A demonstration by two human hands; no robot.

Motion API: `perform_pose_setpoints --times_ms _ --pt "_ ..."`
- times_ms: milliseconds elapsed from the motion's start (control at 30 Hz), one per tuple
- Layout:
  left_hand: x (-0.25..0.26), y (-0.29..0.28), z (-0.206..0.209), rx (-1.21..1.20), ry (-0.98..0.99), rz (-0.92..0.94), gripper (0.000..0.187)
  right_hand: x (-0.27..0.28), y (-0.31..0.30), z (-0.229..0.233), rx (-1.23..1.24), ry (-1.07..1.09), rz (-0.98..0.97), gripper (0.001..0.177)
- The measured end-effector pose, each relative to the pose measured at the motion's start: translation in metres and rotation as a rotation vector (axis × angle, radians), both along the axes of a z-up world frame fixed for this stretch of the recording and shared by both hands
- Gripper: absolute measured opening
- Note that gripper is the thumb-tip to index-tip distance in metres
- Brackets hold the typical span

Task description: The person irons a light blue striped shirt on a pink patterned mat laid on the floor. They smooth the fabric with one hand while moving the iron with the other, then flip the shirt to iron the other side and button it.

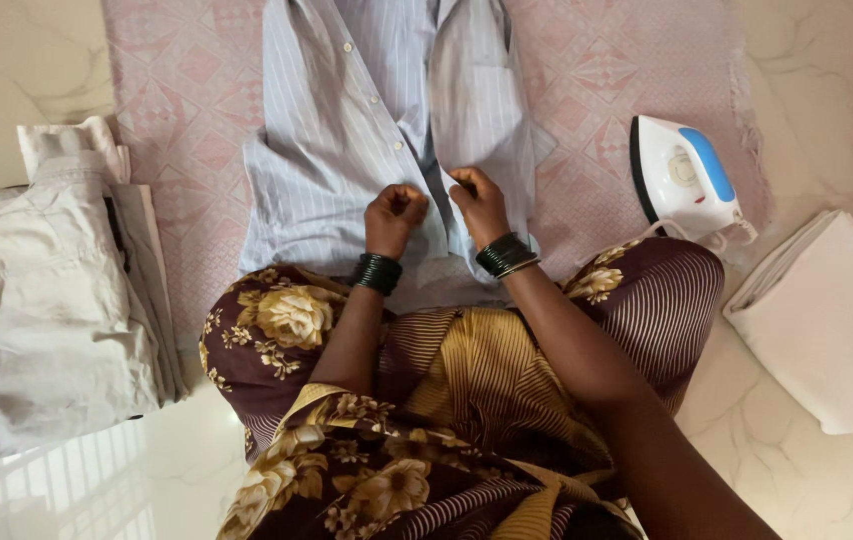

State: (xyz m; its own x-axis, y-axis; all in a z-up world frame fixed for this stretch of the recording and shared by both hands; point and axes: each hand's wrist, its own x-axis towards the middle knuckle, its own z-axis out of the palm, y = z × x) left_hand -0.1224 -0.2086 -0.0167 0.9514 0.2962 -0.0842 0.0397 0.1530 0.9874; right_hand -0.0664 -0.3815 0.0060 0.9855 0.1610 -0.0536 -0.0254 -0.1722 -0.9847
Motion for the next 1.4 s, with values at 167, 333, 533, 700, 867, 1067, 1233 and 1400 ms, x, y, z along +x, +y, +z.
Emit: perform_pose_setpoints --times_ms 167,333,533,700,867,1067,1233,1400 --pt "0.003 0.003 -0.008 -0.23 0.021 -0.073 0.008 -0.02 0.016 0.018 -0.059 -0.076 0.089 0.017" --pt "0.002 0.005 -0.009 -0.243 0.052 -0.093 0.009 -0.022 0.021 0.027 -0.295 -0.352 0.079 0.014" --pt "0.004 0.005 -0.01 -0.247 0.093 -0.084 0.011 -0.015 0.018 0.016 -0.294 -0.285 0.025 0.014" --pt "0.004 0.007 -0.016 -0.256 0.093 -0.081 0.011 -0.015 0.017 0.01 -0.29 -0.261 0.088 0.02" --pt "0.004 0.006 -0.013 -0.234 0.078 -0.084 0.011 -0.012 0.018 0.004 -0.28 -0.294 0.054 0.021" --pt "0.003 0.007 -0.013 -0.216 0.076 -0.119 0.01 -0.014 0.016 0.005 -0.227 -0.247 0.09 0.02" --pt "0.004 0.008 -0.017 -0.224 0.068 -0.095 0.011 -0.01 0.013 0.001 -0.237 -0.139 0.148 0.019" --pt "0.005 0.009 -0.019 -0.222 0.073 -0.086 0.01 0.002 0.003 0.008 -0.186 -0.099 0.196 0.026"
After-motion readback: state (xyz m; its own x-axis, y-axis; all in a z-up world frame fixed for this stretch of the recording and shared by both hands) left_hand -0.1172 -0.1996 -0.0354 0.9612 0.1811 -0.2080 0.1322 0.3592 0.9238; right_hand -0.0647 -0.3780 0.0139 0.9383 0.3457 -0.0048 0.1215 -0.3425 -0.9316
